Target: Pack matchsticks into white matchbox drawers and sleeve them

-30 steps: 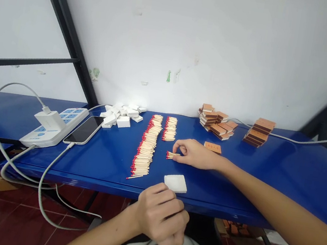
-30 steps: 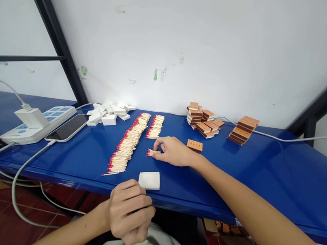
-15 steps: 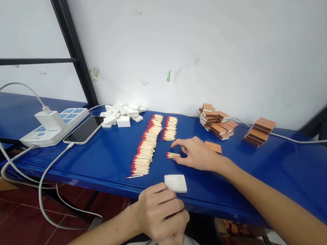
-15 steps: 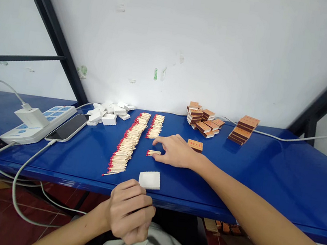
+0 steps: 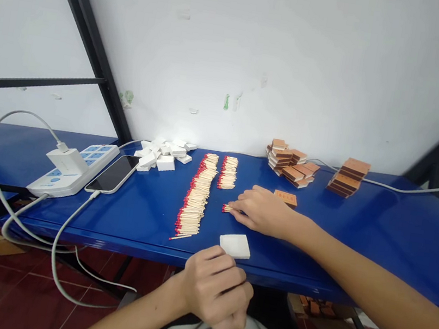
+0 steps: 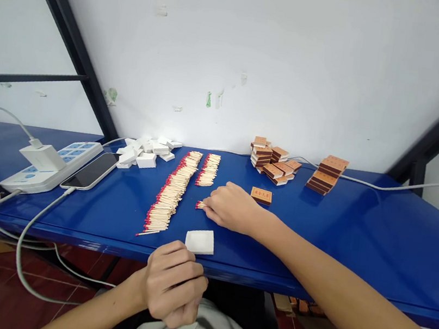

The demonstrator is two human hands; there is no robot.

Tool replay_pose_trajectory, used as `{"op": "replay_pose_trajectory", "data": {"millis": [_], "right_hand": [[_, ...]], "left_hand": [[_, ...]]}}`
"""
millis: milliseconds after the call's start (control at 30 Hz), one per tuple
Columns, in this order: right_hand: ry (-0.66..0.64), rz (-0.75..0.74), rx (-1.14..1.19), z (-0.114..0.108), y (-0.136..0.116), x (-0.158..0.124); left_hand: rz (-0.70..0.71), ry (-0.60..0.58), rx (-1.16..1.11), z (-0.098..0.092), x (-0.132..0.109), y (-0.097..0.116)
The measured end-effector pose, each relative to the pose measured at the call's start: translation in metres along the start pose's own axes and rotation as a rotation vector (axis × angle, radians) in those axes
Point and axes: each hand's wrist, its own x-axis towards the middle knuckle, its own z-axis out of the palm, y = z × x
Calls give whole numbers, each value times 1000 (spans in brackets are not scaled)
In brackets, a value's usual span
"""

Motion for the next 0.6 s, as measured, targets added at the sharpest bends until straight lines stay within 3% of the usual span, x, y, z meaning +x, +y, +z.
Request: {"op": "replay_pose_trajectory", "data": {"millis": [600], "right_hand": [[-2,172,461,1,7,0]], "left_hand": [[-16,-18,8,-1,0,1]]}}
